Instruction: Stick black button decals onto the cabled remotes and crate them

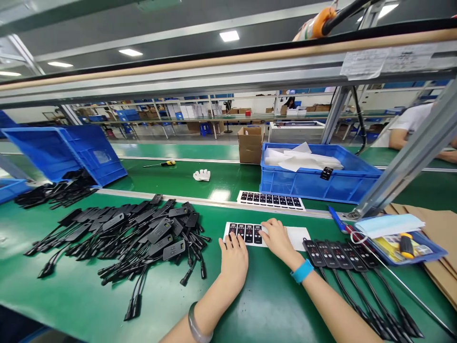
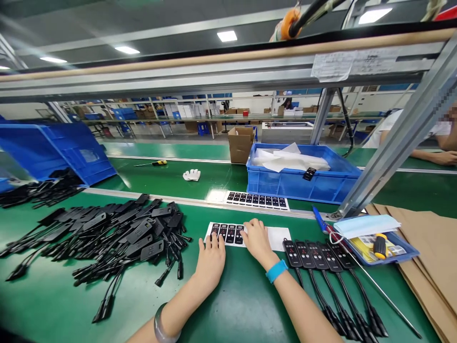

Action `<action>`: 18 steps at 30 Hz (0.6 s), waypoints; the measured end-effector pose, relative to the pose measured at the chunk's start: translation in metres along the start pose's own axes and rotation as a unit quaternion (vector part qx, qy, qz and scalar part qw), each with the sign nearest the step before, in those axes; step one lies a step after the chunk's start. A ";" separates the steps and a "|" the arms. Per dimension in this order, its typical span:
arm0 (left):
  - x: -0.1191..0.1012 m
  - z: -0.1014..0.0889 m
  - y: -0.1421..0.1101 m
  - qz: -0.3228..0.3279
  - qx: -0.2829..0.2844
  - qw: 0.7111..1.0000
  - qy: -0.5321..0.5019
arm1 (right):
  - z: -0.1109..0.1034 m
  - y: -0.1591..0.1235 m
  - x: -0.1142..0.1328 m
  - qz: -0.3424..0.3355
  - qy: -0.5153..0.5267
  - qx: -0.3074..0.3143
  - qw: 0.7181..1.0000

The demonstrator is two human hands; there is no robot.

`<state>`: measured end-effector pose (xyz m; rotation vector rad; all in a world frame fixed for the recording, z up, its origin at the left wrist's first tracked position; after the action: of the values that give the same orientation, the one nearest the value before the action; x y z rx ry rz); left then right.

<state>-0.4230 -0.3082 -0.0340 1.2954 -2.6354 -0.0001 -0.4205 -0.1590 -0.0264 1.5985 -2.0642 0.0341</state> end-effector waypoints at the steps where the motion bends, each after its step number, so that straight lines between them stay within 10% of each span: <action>1: 0.000 0.000 0.000 -0.001 -0.007 1.000 0.000 | 0.000 0.000 0.002 -0.010 0.020 -0.003 1.000; 6: 0.012 -0.010 0.004 -0.010 -0.043 0.999 -0.011 | -0.035 -0.027 0.012 -0.051 0.172 -0.058 0.982; 11: 0.079 -0.029 0.012 -0.142 -0.109 0.984 -0.001 | -0.074 -0.070 0.002 -0.029 0.305 -0.110 0.945; 18: 0.151 -0.022 0.010 -0.254 -0.153 0.955 -0.027 | -0.064 -0.094 -0.026 0.014 0.333 -0.106 0.937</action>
<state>-0.5168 -0.4188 0.0160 1.8187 -2.1473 -0.5050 -0.3063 -0.1430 -0.0094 1.2027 -1.4993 0.3089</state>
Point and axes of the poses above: each hand's wrist, its own y-axis towards the middle knuckle, its own z-axis out of the palm, x = y × z, the point moved 3 cm from there along y, towards the middle knuckle, and after that the axes turned 9 degrees about z, right-handed, at the moved point
